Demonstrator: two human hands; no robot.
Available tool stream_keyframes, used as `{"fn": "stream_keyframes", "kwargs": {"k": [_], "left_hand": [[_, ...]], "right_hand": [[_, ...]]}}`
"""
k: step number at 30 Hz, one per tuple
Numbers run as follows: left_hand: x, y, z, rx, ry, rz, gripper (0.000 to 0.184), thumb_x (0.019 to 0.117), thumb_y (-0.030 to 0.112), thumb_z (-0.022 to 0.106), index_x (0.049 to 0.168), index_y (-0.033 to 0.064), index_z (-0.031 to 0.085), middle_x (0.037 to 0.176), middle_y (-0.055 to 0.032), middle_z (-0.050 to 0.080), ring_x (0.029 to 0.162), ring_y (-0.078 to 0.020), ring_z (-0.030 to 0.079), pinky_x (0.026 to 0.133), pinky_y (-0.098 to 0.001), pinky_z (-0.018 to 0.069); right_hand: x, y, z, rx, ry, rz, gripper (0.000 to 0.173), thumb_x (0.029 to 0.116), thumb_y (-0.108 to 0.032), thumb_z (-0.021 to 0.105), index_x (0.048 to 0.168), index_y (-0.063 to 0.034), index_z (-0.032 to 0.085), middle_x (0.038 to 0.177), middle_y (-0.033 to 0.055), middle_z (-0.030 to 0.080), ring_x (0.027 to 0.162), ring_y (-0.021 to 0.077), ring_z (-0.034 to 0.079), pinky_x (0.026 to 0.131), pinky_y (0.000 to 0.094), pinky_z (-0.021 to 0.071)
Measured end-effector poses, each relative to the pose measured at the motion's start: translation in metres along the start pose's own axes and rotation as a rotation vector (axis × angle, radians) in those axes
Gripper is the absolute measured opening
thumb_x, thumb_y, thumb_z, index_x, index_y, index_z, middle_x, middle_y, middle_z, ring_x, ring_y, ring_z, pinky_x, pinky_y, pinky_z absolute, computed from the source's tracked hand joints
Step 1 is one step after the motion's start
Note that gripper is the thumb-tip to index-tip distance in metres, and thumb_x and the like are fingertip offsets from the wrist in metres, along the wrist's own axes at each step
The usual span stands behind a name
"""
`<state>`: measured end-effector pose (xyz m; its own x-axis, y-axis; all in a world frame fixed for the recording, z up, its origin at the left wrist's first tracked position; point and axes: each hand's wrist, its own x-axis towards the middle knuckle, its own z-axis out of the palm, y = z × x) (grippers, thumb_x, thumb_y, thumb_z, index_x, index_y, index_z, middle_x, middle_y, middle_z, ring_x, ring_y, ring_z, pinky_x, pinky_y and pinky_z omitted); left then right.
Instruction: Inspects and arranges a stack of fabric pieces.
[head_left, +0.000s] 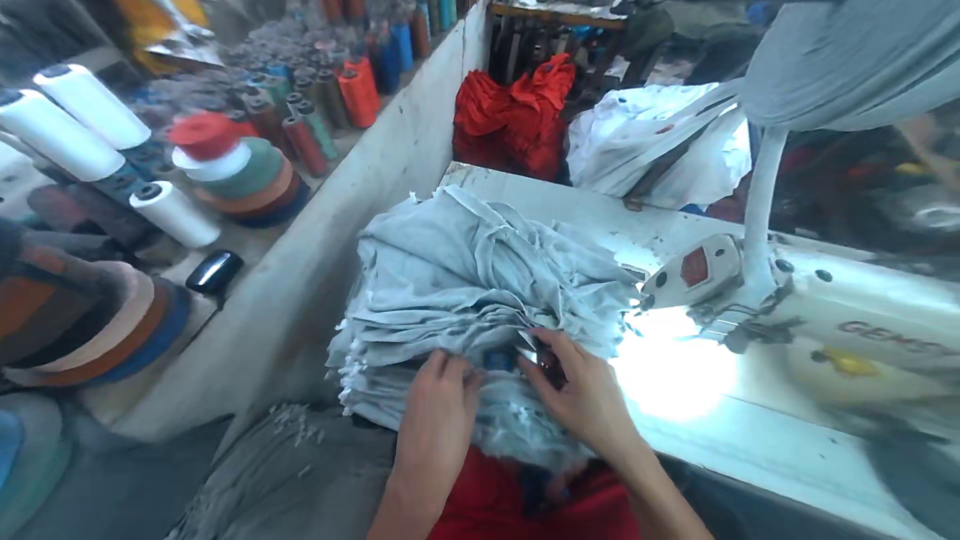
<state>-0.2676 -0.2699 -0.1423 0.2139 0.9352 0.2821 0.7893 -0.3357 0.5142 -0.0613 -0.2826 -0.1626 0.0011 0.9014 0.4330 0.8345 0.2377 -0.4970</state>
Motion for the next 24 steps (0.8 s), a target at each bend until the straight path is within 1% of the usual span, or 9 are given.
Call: {"fn": "stream_keyframes", "kwargs": {"k": [2, 5, 6, 8, 11, 15, 18, 21, 24], "left_hand": [[-0.006, -0.003, -0.003, 0.020, 0.027, 0.030, 0.013, 0.0929, 0.016, 0.070, 0.096, 0.0054, 0.076, 0.096, -0.0115, 0.070, 0.083, -0.0234, 0.072, 0.077, -0.0371, 0.0620], [-0.021, -0.007, -0.009, 0.010, 0.046, 0.032, 0.014, 0.0953, 0.015, 0.065, 0.097, 0.0071, 0.076, 0.095, -0.0096, 0.070, 0.081, -0.0200, 0.071, 0.074, -0.0343, 0.0617], [-0.026, -0.009, -0.010, -0.014, 0.047, 0.028, 0.015, 0.0956, 0.016, 0.063, 0.097, 0.0077, 0.076, 0.095, -0.0087, 0.070, 0.079, -0.0181, 0.070, 0.072, -0.0327, 0.0612], [-0.037, -0.010, -0.011, -0.101, 0.034, 0.012, 0.017, 0.0962, 0.019, 0.062, 0.095, 0.0097, 0.076, 0.092, -0.0047, 0.069, 0.075, -0.0104, 0.068, 0.067, -0.0249, 0.0594], [-0.051, -0.007, -0.010, -0.252, 0.049, -0.035, 0.017, 0.0970, 0.021, 0.064, 0.096, 0.0108, 0.077, 0.094, -0.0014, 0.070, 0.078, -0.0022, 0.067, 0.070, -0.0170, 0.0582], [-0.063, -0.011, 0.000, -0.335, 0.110, -0.066, 0.015, 0.0968, 0.020, 0.066, 0.097, 0.0092, 0.077, 0.094, -0.0012, 0.072, 0.080, -0.0003, 0.067, 0.072, -0.0151, 0.0582], [-0.067, -0.019, 0.003, -0.343, 0.168, -0.079, 0.014, 0.0963, 0.018, 0.067, 0.098, 0.0078, 0.076, 0.097, -0.0014, 0.072, 0.080, -0.0002, 0.068, 0.072, -0.0154, 0.0594], [-0.064, -0.019, 0.000, -0.385, 0.187, -0.068, 0.013, 0.0963, 0.016, 0.067, 0.098, 0.0069, 0.076, 0.097, -0.0009, 0.071, 0.077, 0.0002, 0.068, 0.068, -0.0154, 0.0597], [-0.062, -0.014, -0.004, -0.426, 0.132, -0.048, 0.012, 0.0961, 0.015, 0.067, 0.098, 0.0066, 0.076, 0.098, -0.0017, 0.071, 0.077, -0.0002, 0.068, 0.068, -0.0156, 0.0599]], "right_hand": [[-0.009, -0.001, -0.014, 0.037, -0.034, 0.007, 0.045, 0.0987, -0.045, 0.063, 0.131, -0.0147, 0.068, 0.101, 0.0013, 0.073, 0.070, 0.0094, 0.065, 0.059, 0.0315, 0.0562], [-0.020, -0.009, -0.023, -0.001, -0.019, -0.059, 0.051, 0.0973, -0.053, 0.063, 0.133, -0.0168, 0.068, 0.095, 0.0031, 0.070, 0.066, 0.0118, 0.063, 0.053, 0.0319, 0.0530], [-0.022, -0.014, -0.022, -0.020, -0.021, -0.098, 0.049, 0.0977, -0.052, 0.062, 0.132, -0.0185, 0.069, 0.092, 0.0031, 0.068, 0.064, 0.0130, 0.062, 0.050, 0.0322, 0.0513], [-0.024, -0.024, -0.016, -0.081, -0.046, -0.185, 0.038, 0.0990, -0.045, 0.061, 0.127, -0.0227, 0.073, 0.089, 0.0016, 0.069, 0.062, 0.0147, 0.063, 0.049, 0.0331, 0.0510], [-0.022, -0.035, 0.000, -0.162, -0.088, -0.297, 0.033, 0.1013, -0.040, 0.058, 0.125, -0.0248, 0.075, 0.088, -0.0002, 0.071, 0.062, 0.0163, 0.064, 0.049, 0.0344, 0.0511], [-0.016, -0.039, 0.007, -0.159, -0.085, -0.342, 0.027, 0.1015, -0.030, 0.057, 0.120, -0.0255, 0.076, 0.084, -0.0009, 0.071, 0.058, 0.0167, 0.063, 0.046, 0.0353, 0.0498], [-0.019, -0.032, -0.003, -0.174, -0.077, -0.293, 0.030, 0.1007, -0.034, 0.057, 0.121, -0.0245, 0.077, 0.084, 0.0004, 0.071, 0.057, 0.0166, 0.063, 0.046, 0.0352, 0.0490], [-0.025, -0.030, -0.006, -0.176, -0.129, -0.292, 0.034, 0.1017, -0.042, 0.056, 0.123, -0.0248, 0.075, 0.093, -0.0006, 0.073, 0.063, 0.0161, 0.066, 0.048, 0.0352, 0.0521], [-0.027, -0.035, 0.001, -0.155, -0.128, -0.325, 0.029, 0.1016, -0.035, 0.057, 0.122, -0.0257, 0.075, 0.091, -0.0008, 0.072, 0.061, 0.0161, 0.065, 0.047, 0.0351, 0.0510]]}}
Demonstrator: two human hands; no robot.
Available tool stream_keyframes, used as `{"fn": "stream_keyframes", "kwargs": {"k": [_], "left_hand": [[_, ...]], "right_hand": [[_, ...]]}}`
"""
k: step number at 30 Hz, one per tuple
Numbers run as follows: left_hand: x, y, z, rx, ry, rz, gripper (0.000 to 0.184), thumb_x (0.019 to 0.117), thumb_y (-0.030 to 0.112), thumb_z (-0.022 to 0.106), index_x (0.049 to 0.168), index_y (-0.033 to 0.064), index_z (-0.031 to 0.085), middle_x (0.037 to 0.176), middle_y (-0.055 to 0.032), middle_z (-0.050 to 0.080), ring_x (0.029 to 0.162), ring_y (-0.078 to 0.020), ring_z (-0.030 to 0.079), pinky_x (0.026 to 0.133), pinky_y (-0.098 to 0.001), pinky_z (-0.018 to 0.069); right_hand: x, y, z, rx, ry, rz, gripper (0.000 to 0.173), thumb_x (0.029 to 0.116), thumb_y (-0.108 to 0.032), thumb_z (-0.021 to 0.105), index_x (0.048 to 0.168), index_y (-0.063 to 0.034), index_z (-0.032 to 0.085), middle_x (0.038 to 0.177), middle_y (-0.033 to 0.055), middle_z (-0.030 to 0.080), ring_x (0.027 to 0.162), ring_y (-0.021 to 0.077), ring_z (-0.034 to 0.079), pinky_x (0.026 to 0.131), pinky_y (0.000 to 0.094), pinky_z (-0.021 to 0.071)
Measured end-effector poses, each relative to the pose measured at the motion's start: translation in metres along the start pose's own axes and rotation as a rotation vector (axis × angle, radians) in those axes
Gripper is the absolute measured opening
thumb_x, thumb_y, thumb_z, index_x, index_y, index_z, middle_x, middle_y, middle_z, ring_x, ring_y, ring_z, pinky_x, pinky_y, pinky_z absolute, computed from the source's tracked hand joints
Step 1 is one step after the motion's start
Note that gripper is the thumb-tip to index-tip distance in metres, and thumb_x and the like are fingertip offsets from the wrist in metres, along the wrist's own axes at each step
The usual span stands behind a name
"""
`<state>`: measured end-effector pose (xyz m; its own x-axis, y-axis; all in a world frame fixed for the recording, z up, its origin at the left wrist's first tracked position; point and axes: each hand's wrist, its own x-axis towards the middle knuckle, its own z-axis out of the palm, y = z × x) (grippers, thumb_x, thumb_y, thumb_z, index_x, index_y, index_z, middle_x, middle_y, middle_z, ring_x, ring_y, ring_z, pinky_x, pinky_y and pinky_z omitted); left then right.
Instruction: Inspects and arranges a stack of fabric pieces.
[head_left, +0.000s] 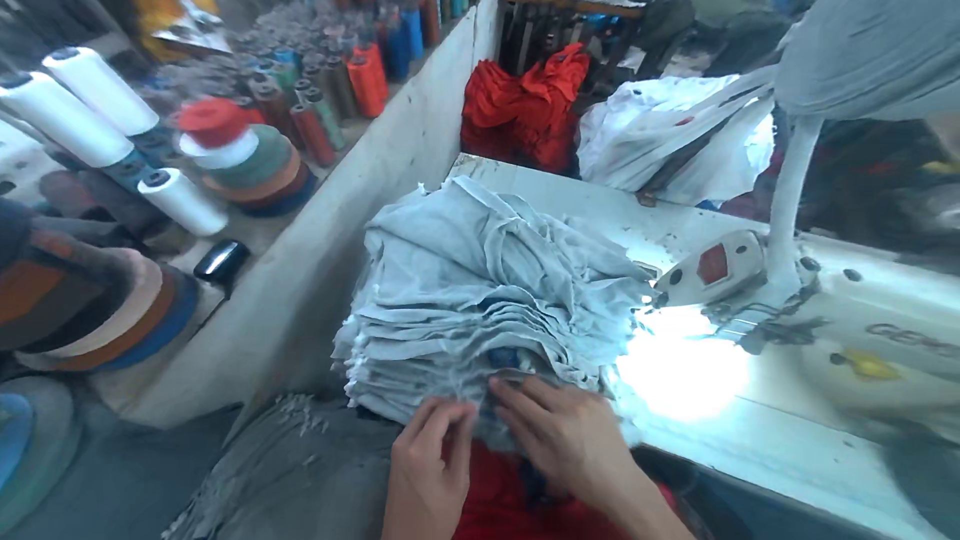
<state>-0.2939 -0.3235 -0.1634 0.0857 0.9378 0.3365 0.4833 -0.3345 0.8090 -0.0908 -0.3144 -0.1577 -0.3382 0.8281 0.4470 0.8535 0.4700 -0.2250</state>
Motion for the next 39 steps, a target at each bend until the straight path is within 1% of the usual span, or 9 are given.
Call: {"fn": "stream_keyframes", "kwargs": {"k": [3, 7, 10, 12, 18, 24, 28, 34, 39], "left_hand": [[0.002, -0.004, -0.004, 0.046, 0.014, 0.008, 0.013, 0.0963, 0.017, 0.068, 0.099, 0.0071, 0.076, 0.097, -0.0014, 0.072, 0.079, 0.0003, 0.068, 0.070, -0.0149, 0.0597], [0.012, -0.016, -0.009, 0.241, 0.156, 0.019, 0.016, 0.0958, 0.018, 0.066, 0.100, 0.0059, 0.077, 0.100, -0.0063, 0.071, 0.083, -0.0036, 0.069, 0.074, -0.0170, 0.0590], [0.019, -0.016, 0.000, 0.334, 0.084, 0.036, 0.027, 0.0969, 0.028, 0.068, 0.109, 0.0058, 0.077, 0.107, -0.0116, 0.070, 0.088, -0.0129, 0.070, 0.077, -0.0250, 0.0603], [0.022, -0.020, 0.008, 0.354, 0.050, 0.069, 0.026, 0.0951, 0.028, 0.070, 0.108, 0.0063, 0.078, 0.106, -0.0112, 0.069, 0.091, -0.0153, 0.070, 0.080, -0.0268, 0.0602], [0.026, -0.016, -0.004, 0.361, 0.089, 0.030, 0.015, 0.0947, 0.019, 0.065, 0.092, 0.0085, 0.077, 0.095, -0.0047, 0.071, 0.077, -0.0072, 0.068, 0.068, -0.0220, 0.0593], [0.012, -0.015, -0.023, 0.137, 0.074, -0.031, 0.021, 0.0983, 0.024, 0.064, 0.095, 0.0068, 0.075, 0.093, -0.0006, 0.070, 0.075, 0.0017, 0.065, 0.066, -0.0137, 0.0566], [0.010, -0.015, -0.023, 0.227, 0.130, -0.015, 0.020, 0.0970, 0.022, 0.065, 0.095, 0.0060, 0.076, 0.094, -0.0031, 0.071, 0.077, 0.0003, 0.066, 0.069, -0.0137, 0.0565], [0.018, -0.016, -0.005, 0.343, 0.057, -0.024, 0.028, 0.0926, 0.024, 0.071, 0.114, 0.0060, 0.077, 0.100, -0.0094, 0.075, 0.082, -0.0142, 0.073, 0.074, -0.0282, 0.0617], [0.020, -0.025, -0.002, 0.382, 0.084, 0.046, 0.015, 0.0945, 0.018, 0.065, 0.093, 0.0077, 0.076, 0.094, -0.0070, 0.070, 0.077, -0.0110, 0.068, 0.068, -0.0249, 0.0593]], "right_hand": [[0.001, 0.000, 0.004, 0.027, 0.007, -0.018, 0.026, 0.1012, -0.030, 0.058, 0.120, -0.0273, 0.076, 0.087, -0.0027, 0.071, 0.059, 0.0148, 0.063, 0.046, 0.0338, 0.0490], [-0.007, 0.004, 0.007, 0.048, -0.004, 0.050, 0.033, 0.1011, -0.041, 0.057, 0.124, -0.0238, 0.075, 0.097, -0.0008, 0.074, 0.066, 0.0144, 0.067, 0.050, 0.0341, 0.0538], [-0.013, 0.006, 0.004, 0.093, 0.001, 0.088, 0.037, 0.1010, -0.046, 0.058, 0.126, -0.0236, 0.074, 0.099, -0.0006, 0.073, 0.067, 0.0132, 0.067, 0.051, 0.0335, 0.0539], [-0.016, 0.008, 0.003, 0.108, 0.009, 0.092, 0.037, 0.1006, -0.046, 0.058, 0.126, -0.0240, 0.074, 0.098, -0.0007, 0.073, 0.066, 0.0125, 0.067, 0.051, 0.0329, 0.0534], [-0.021, 0.010, 0.001, 0.129, 0.005, 0.113, 0.036, 0.1001, -0.046, 0.059, 0.126, -0.0250, 0.073, 0.092, -0.0022, 0.071, 0.065, 0.0108, 0.065, 0.051, 0.0316, 0.0533], [-0.018, 0.009, 0.000, 0.135, 0.025, 0.102, 0.037, 0.1003, -0.046, 0.059, 0.127, -0.0245, 0.073, 0.092, -0.0011, 0.071, 0.064, 0.0110, 0.064, 0.051, 0.0307, 0.0516], [-0.011, 0.005, -0.001, 0.123, 0.030, 0.079, 0.037, 0.1000, -0.046, 0.059, 0.127, -0.0244, 0.073, 0.092, -0.0006, 0.071, 0.065, 0.0120, 0.064, 0.052, 0.0310, 0.0517], [-0.016, 0.004, 0.002, 0.114, 0.020, 0.100, 0.038, 0.0997, -0.047, 0.059, 0.127, -0.0252, 0.074, 0.091, -0.0010, 0.070, 0.064, 0.0119, 0.063, 0.051, 0.0313, 0.0515], [-0.020, 0.006, -0.001, 0.132, -0.003, 0.117, 0.038, 0.0996, -0.046, 0.060, 0.129, -0.0260, 0.073, 0.092, -0.0009, 0.071, 0.066, 0.0126, 0.065, 0.053, 0.0328, 0.0539]]}}
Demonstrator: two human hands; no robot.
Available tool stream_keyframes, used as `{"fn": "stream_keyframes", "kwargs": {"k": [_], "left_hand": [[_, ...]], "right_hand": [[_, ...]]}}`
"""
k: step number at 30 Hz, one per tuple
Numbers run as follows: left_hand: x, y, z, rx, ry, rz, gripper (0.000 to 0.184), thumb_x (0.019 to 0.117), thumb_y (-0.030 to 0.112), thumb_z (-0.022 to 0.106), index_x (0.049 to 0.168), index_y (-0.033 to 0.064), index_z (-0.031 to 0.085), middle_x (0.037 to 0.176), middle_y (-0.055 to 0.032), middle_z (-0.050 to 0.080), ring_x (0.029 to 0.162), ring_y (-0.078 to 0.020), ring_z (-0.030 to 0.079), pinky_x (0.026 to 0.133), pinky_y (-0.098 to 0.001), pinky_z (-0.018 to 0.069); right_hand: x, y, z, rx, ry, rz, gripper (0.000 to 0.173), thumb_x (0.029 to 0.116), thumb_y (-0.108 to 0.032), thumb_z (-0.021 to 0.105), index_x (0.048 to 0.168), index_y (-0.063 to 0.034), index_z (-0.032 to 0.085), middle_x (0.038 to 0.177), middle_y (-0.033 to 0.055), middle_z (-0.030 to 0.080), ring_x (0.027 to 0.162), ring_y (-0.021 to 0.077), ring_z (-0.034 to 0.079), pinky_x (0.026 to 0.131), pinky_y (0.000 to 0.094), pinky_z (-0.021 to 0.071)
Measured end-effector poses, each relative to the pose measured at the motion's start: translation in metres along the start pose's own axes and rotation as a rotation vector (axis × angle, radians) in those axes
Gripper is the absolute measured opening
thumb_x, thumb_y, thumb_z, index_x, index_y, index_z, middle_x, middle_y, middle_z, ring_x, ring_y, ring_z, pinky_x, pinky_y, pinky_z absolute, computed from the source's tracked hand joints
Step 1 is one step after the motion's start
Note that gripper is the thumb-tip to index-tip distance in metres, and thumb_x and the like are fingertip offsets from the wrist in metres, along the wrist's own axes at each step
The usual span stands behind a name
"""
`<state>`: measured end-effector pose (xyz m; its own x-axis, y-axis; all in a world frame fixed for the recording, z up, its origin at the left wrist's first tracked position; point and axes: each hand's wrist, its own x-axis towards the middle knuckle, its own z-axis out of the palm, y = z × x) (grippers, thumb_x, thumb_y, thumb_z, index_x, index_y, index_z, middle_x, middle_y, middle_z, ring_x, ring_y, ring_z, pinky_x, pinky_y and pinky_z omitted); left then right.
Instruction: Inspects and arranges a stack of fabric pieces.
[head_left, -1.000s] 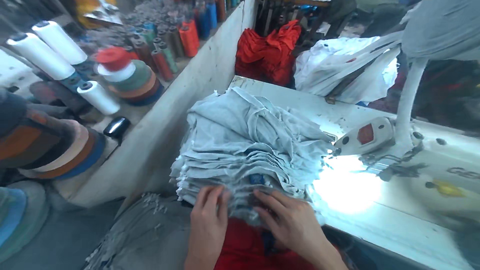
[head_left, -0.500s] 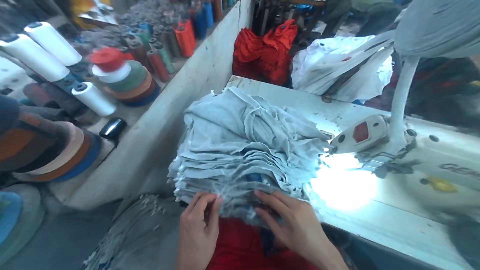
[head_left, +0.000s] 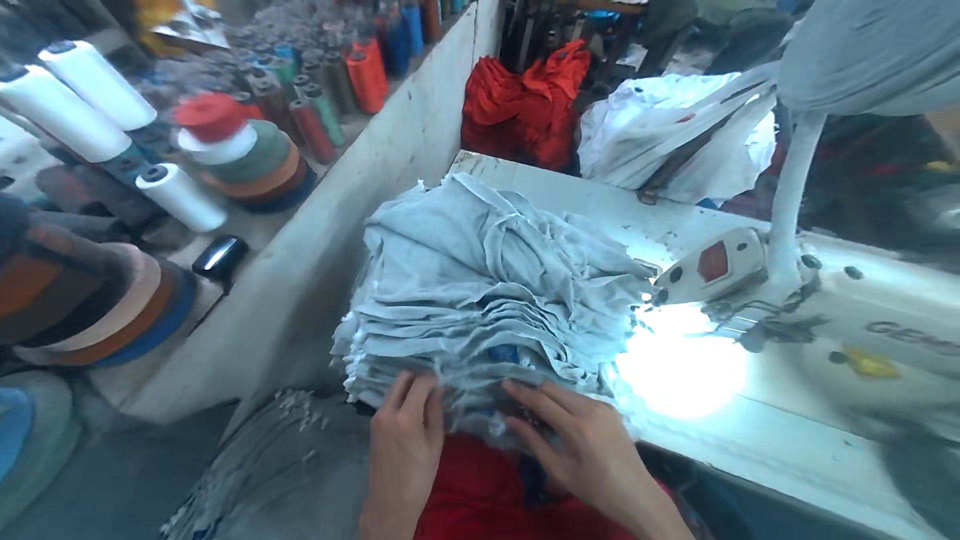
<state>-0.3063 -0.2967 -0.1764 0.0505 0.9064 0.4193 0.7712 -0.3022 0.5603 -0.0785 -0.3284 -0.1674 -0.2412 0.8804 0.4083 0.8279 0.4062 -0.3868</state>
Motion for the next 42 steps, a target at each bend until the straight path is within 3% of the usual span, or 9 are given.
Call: {"fn": "stream_keyframes", "kwargs": {"k": [6, 11, 17, 22, 25, 32, 35, 37, 42], "left_hand": [[-0.007, -0.007, -0.016, -0.292, -0.074, -0.056, 0.019, 0.0968, 0.024, 0.065, 0.093, 0.0079, 0.075, 0.094, 0.0001, 0.069, 0.078, 0.0012, 0.065, 0.068, -0.0144, 0.0570], [-0.014, -0.001, -0.024, -0.417, -0.152, -0.086, 0.021, 0.0990, 0.027, 0.064, 0.093, 0.0095, 0.073, 0.091, 0.0019, 0.068, 0.075, -0.0002, 0.064, 0.065, -0.0164, 0.0563], [-0.019, 0.002, -0.029, -0.499, -0.193, -0.038, 0.018, 0.0988, 0.024, 0.067, 0.093, 0.0081, 0.073, 0.093, 0.0005, 0.070, 0.080, -0.0023, 0.066, 0.070, -0.0184, 0.0589], [-0.025, -0.016, -0.042, -0.673, -0.400, 0.073, 0.019, 0.1005, 0.025, 0.066, 0.093, 0.0081, 0.072, 0.092, -0.0001, 0.070, 0.078, -0.0038, 0.067, 0.069, -0.0193, 0.0588], [-0.025, -0.021, -0.041, -0.738, -0.489, 0.127, 0.015, 0.0986, 0.020, 0.069, 0.094, 0.0061, 0.073, 0.093, -0.0015, 0.071, 0.080, -0.0046, 0.068, 0.071, -0.0200, 0.0607], [-0.027, -0.014, -0.045, -0.658, -0.344, 0.080, 0.015, 0.0982, 0.021, 0.070, 0.091, 0.0082, 0.072, 0.092, -0.0004, 0.070, 0.080, -0.0055, 0.068, 0.070, -0.0213, 0.0603], [-0.027, -0.015, -0.042, -0.439, -0.143, -0.047, 0.015, 0.0966, 0.023, 0.069, 0.093, 0.0093, 0.074, 0.094, 0.0008, 0.071, 0.079, -0.0020, 0.068, 0.069, -0.0187, 0.0599], [-0.020, -0.009, -0.033, -0.299, -0.023, -0.092, 0.018, 0.0946, 0.026, 0.070, 0.093, 0.0081, 0.076, 0.096, -0.0010, 0.072, 0.078, -0.0002, 0.068, 0.068, -0.0166, 0.0593], [-0.004, 0.012, -0.003, -0.057, -0.042, -0.092, 0.017, 0.0903, 0.023, 0.074, 0.094, 0.0064, 0.077, 0.098, -0.0084, 0.071, 0.080, -0.0122, 0.071, 0.071, -0.0272, 0.0614]], "right_hand": [[0.004, -0.002, 0.000, 0.011, 0.021, -0.017, 0.036, 0.0991, -0.045, 0.062, 0.126, -0.0241, 0.074, 0.089, -0.0004, 0.070, 0.064, 0.0125, 0.064, 0.051, 0.0320, 0.0523], [0.025, -0.018, 0.005, -0.068, 0.037, -0.117, 0.033, 0.1012, -0.039, 0.059, 0.126, -0.0232, 0.074, 0.091, 0.0000, 0.072, 0.069, 0.0158, 0.067, 0.055, 0.0341, 0.0541], [0.045, -0.027, 0.023, -0.055, 0.029, -0.215, 0.026, 0.1012, -0.026, 0.058, 0.121, -0.0252, 0.076, 0.078, -0.0012, 0.066, 0.059, 0.0166, 0.061, 0.048, 0.0350, 0.0498], [0.042, -0.012, 0.005, 0.001, 0.088, -0.048, 0.036, 0.0967, -0.045, 0.065, 0.120, -0.0194, 0.075, 0.086, 0.0005, 0.070, 0.060, 0.0138, 0.062, 0.048, 0.0334, 0.0493], [0.046, -0.009, -0.003, -0.039, 0.053, -0.065, 0.038, 0.0956, -0.046, 0.064, 0.121, -0.0193, 0.075, 0.086, 0.0017, 0.069, 0.059, 0.0155, 0.061, 0.048, 0.0340, 0.0483], [0.041, -0.027, 0.005, -0.135, -0.042, -0.152, 0.033, 0.1011, -0.040, 0.055, 0.124, -0.0249, 0.074, 0.089, 0.0005, 0.069, 0.062, 0.0179, 0.064, 0.050, 0.0366, 0.0509], [0.040, -0.018, 0.002, -0.121, 0.027, -0.051, 0.033, 0.0939, -0.041, 0.064, 0.117, -0.0206, 0.076, 0.088, 0.0014, 0.071, 0.060, 0.0181, 0.064, 0.046, 0.0371, 0.0500], [0.042, -0.010, 0.002, -0.065, 0.022, 0.001, 0.031, 0.0824, -0.030, 0.068, 0.110, -0.0174, 0.077, 0.085, 0.0012, 0.071, 0.058, 0.0187, 0.065, 0.045, 0.0405, 0.0508], [0.048, -0.008, 0.005, 0.024, -0.005, 0.041, 0.027, 0.0791, -0.022, 0.066, 0.103, -0.0168, 0.076, 0.085, -0.0017, 0.072, 0.062, 0.0158, 0.067, 0.048, 0.0413, 0.0525]]}}
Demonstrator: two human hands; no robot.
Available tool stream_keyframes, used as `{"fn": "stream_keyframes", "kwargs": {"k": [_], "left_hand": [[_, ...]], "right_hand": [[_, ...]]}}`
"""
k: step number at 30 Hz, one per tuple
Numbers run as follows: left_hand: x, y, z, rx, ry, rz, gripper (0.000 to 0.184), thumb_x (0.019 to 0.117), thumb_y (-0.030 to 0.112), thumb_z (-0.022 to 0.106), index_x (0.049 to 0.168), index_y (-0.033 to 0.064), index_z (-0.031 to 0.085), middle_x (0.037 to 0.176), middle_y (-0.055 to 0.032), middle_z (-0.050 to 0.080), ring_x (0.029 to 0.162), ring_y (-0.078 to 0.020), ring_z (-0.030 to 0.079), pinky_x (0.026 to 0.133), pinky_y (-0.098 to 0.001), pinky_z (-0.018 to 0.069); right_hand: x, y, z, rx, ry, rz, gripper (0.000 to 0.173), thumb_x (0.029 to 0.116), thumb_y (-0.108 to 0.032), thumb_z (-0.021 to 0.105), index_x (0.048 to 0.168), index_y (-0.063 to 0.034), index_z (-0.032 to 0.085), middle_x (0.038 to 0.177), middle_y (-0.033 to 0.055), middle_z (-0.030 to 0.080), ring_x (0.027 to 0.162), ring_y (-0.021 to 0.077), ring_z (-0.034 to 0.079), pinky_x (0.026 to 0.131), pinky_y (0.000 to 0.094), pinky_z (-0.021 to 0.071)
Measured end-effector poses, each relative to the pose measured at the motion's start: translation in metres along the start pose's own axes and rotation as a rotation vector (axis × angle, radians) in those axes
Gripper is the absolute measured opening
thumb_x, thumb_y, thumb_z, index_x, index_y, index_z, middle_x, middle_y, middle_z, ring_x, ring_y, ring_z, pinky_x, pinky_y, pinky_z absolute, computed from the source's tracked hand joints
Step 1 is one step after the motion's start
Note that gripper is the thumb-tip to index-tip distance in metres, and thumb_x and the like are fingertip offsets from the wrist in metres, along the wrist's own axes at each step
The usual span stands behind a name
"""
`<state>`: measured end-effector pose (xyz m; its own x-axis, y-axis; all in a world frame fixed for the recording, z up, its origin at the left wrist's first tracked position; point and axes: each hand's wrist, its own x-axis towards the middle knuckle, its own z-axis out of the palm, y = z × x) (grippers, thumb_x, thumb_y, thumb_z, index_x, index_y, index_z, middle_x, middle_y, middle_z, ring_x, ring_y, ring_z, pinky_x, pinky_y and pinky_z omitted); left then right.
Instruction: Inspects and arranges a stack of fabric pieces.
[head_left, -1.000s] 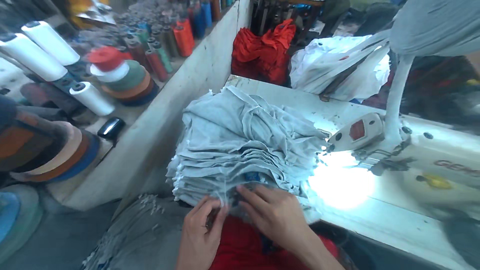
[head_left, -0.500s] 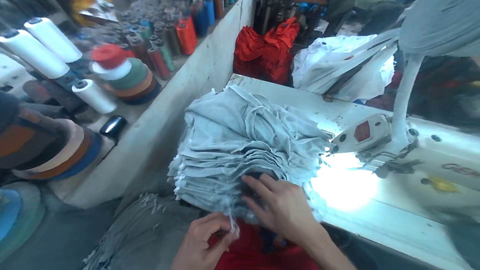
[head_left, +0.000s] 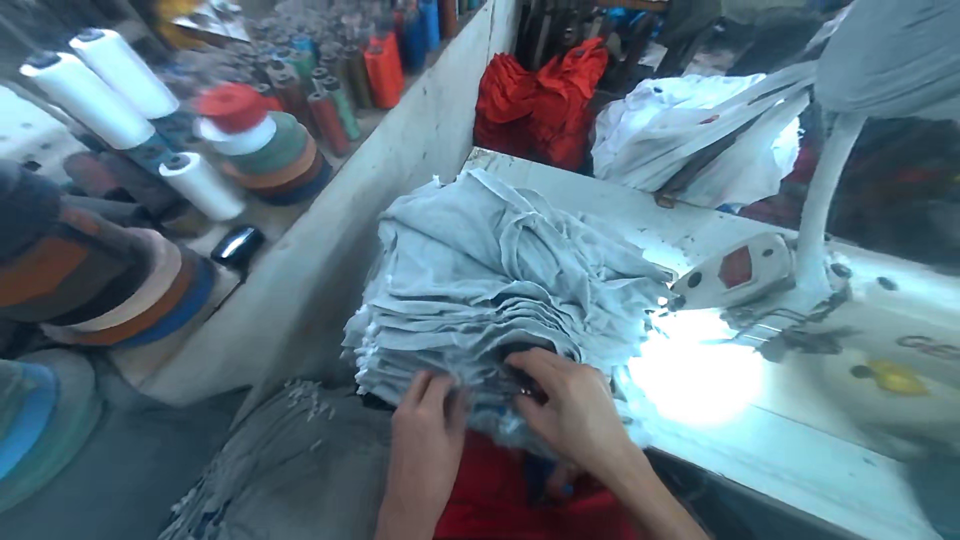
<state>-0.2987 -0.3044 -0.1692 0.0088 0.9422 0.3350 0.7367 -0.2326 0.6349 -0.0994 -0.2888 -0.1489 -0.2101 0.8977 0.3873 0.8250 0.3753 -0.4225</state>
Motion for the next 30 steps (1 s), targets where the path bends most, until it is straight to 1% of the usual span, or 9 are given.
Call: {"fn": "stream_keyframes", "kwargs": {"k": [4, 7, 13, 16, 19, 23, 26, 28, 30], "left_hand": [[-0.003, -0.006, -0.006, -0.167, -0.014, 0.009, 0.012, 0.0921, 0.021, 0.069, 0.091, 0.0104, 0.074, 0.093, -0.0005, 0.070, 0.075, -0.0014, 0.066, 0.065, -0.0169, 0.0575], [-0.008, -0.013, -0.010, -0.328, -0.022, 0.010, 0.011, 0.0923, 0.020, 0.071, 0.090, 0.0092, 0.074, 0.090, 0.0007, 0.068, 0.074, -0.0004, 0.064, 0.065, -0.0157, 0.0571], [-0.011, -0.016, -0.011, -0.407, -0.084, 0.047, 0.010, 0.0932, 0.017, 0.070, 0.090, 0.0092, 0.074, 0.094, 0.0005, 0.070, 0.078, -0.0015, 0.066, 0.068, -0.0168, 0.0585], [-0.009, -0.015, -0.010, -0.325, -0.076, 0.039, 0.011, 0.0930, 0.019, 0.070, 0.090, 0.0097, 0.075, 0.094, 0.0005, 0.070, 0.077, -0.0005, 0.066, 0.068, -0.0162, 0.0586], [-0.003, -0.007, -0.006, -0.215, 0.078, 0.026, 0.013, 0.0911, 0.020, 0.072, 0.091, 0.0072, 0.075, 0.096, -0.0029, 0.071, 0.078, -0.0014, 0.068, 0.068, -0.0164, 0.0593], [0.008, 0.007, 0.008, -0.104, 0.187, 0.047, 0.029, 0.0845, 0.030, 0.081, 0.095, 0.0037, 0.074, 0.099, -0.0092, 0.070, 0.080, -0.0074, 0.068, 0.072, -0.0208, 0.0597], [0.014, 0.011, 0.017, -0.038, 0.189, 0.059, 0.023, 0.0816, 0.021, 0.080, 0.095, 0.0034, 0.073, 0.099, -0.0113, 0.070, 0.082, -0.0122, 0.068, 0.072, -0.0238, 0.0590], [0.015, 0.011, 0.014, -0.022, 0.175, 0.068, 0.015, 0.0851, 0.015, 0.076, 0.095, 0.0037, 0.075, 0.098, -0.0100, 0.070, 0.085, -0.0117, 0.070, 0.074, -0.0231, 0.0595], [0.012, 0.009, 0.006, 0.006, 0.157, 0.079, 0.013, 0.0890, 0.012, 0.070, 0.096, 0.0034, 0.076, 0.098, -0.0098, 0.071, 0.085, -0.0119, 0.070, 0.075, -0.0234, 0.0599]], "right_hand": [[0.004, 0.000, -0.003, 0.052, 0.031, 0.073, 0.025, 0.0815, -0.021, 0.065, 0.103, -0.0136, 0.074, 0.086, -0.0010, 0.073, 0.064, 0.0143, 0.067, 0.050, 0.0394, 0.0533], [0.004, 0.005, 0.002, 0.092, 0.033, 0.105, 0.023, 0.0838, -0.022, 0.065, 0.103, -0.0139, 0.074, 0.085, -0.0018, 0.072, 0.064, 0.0121, 0.065, 0.053, 0.0370, 0.0535], [0.000, 0.009, 0.006, 0.192, 0.039, 0.139, 0.022, 0.0867, -0.024, 0.065, 0.104, -0.0132, 0.073, 0.082, -0.0032, 0.070, 0.065, 0.0076, 0.063, 0.056, 0.0319, 0.0534], [-0.001, 0.010, 0.006, 0.193, 0.038, 0.137, 0.021, 0.0882, -0.025, 0.063, 0.104, -0.0135, 0.072, 0.081, -0.0039, 0.069, 0.065, 0.0068, 0.062, 0.055, 0.0306, 0.0522], [-0.001, 0.010, 0.006, 0.200, 0.047, 0.122, 0.021, 0.0887, -0.025, 0.064, 0.103, -0.0125, 0.073, 0.081, -0.0031, 0.069, 0.065, 0.0071, 0.061, 0.056, 0.0304, 0.0527], [-0.004, 0.006, 0.003, 0.234, 0.067, 0.063, 0.022, 0.0888, -0.025, 0.063, 0.104, -0.0116, 0.072, 0.081, -0.0030, 0.069, 0.065, 0.0044, 0.060, 0.057, 0.0262, 0.0525], [-0.005, 0.004, 0.001, 0.229, 0.083, 0.021, 0.023, 0.0884, -0.022, 0.063, 0.106, -0.0100, 0.071, 0.080, -0.0022, 0.068, 0.062, 0.0049, 0.059, 0.054, 0.0259, 0.0509], [-0.006, 0.004, 0.001, 0.204, 0.096, 0.014, 0.022, 0.0879, -0.021, 0.063, 0.106, -0.0103, 0.071, 0.081, -0.0019, 0.068, 0.062, 0.0059, 0.059, 0.053, 0.0266, 0.0507], [-0.007, 0.004, -0.002, 0.157, 0.082, 0.011, 0.023, 0.0866, -0.021, 0.064, 0.106, -0.0117, 0.073, 0.086, -0.0015, 0.071, 0.065, 0.0080, 0.064, 0.055, 0.0294, 0.0537]]}}
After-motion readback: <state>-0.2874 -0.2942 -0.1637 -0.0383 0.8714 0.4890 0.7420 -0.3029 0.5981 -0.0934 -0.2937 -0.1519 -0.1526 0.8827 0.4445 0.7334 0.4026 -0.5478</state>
